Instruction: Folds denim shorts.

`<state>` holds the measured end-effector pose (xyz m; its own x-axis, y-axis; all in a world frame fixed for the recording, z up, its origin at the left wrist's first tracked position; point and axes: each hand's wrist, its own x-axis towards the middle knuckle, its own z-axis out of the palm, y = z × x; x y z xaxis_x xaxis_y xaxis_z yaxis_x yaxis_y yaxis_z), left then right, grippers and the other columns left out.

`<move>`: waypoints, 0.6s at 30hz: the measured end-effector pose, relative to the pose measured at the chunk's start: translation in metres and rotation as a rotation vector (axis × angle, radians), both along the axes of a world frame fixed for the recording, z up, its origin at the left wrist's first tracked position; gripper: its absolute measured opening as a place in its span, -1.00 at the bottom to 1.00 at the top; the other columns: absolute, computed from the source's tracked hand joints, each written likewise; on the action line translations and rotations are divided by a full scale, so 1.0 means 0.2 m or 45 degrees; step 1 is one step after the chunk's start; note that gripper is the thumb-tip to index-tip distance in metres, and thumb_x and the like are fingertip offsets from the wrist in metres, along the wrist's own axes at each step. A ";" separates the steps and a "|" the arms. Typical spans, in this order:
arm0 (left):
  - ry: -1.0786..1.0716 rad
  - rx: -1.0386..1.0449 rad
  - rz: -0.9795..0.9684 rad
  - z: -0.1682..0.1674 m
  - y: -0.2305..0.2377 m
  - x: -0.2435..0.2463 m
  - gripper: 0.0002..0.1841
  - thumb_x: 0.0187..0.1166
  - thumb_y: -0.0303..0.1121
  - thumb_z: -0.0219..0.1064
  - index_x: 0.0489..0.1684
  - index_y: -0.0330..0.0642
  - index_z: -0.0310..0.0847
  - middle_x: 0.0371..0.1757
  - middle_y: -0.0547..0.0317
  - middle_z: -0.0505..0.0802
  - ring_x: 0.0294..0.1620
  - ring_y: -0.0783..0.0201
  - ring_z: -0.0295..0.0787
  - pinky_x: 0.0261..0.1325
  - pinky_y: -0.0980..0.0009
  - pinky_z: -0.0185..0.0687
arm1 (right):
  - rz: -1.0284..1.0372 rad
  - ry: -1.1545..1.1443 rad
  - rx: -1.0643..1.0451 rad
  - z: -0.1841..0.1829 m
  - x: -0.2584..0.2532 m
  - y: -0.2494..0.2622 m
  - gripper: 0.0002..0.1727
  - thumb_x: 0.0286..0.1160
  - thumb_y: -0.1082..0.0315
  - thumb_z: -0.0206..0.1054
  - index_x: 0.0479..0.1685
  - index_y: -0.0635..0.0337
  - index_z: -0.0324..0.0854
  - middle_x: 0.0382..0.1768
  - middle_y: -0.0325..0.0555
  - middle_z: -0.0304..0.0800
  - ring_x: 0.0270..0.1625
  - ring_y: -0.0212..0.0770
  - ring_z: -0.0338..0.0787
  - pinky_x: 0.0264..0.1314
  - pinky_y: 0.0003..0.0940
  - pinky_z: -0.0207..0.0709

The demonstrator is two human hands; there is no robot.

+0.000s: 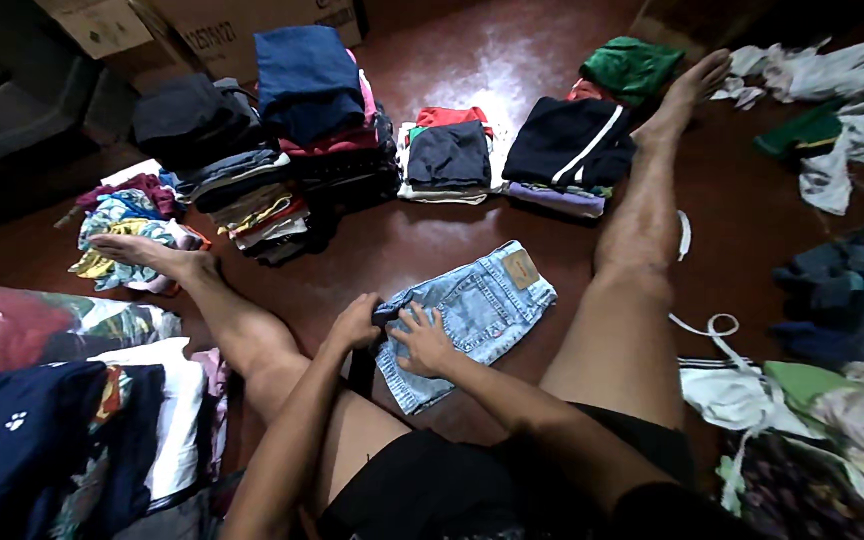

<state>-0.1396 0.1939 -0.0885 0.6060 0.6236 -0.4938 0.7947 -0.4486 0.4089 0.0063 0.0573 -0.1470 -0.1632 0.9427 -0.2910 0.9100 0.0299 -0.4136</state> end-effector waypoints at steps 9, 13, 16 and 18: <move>0.013 0.563 -0.340 -0.03 -0.27 0.03 -0.72 0.66 -0.42 0.18 0.24 -0.14 0.68 0.25 -0.21 0.77 0.36 -0.24 0.66 0.32 -0.14 0.58 | -0.017 0.447 0.014 0.03 0.12 -0.01 -0.48 0.50 0.11 0.36 0.46 0.04 0.68 0.74 0.16 0.36 0.93 0.25 -0.16 0.81 0.57 -0.50; 0.099 0.551 -0.428 -0.07 -0.35 0.02 -0.69 0.67 -0.52 0.10 0.28 -0.22 0.63 0.36 -0.18 0.73 0.46 -0.24 0.59 0.45 -0.16 0.49 | -0.335 0.765 0.066 0.21 0.35 0.03 -0.70 0.62 0.34 0.25 0.14 0.18 0.83 0.24 0.00 0.85 0.41 -0.07 0.75 0.59 0.02 0.50; 0.260 0.422 -0.299 0.01 -0.42 0.06 -0.53 0.65 -0.29 0.17 0.50 -0.26 0.55 0.51 -0.20 0.65 0.64 -0.24 0.42 0.65 -0.19 0.22 | -0.568 0.678 0.156 0.42 0.66 0.03 -0.74 0.70 0.37 0.26 0.15 0.23 0.79 0.13 0.11 0.87 0.18 0.05 0.85 0.35 0.16 0.63; 0.336 0.365 -0.208 0.04 -0.49 0.13 -0.29 0.72 0.01 0.10 0.74 -0.32 0.27 0.56 -0.31 0.60 0.66 -0.27 0.40 0.68 -0.17 0.19 | -0.676 0.451 0.174 0.48 0.90 0.00 -0.70 0.66 0.26 0.32 0.21 0.18 0.78 0.23 0.17 0.81 0.32 0.17 0.76 0.42 0.30 0.53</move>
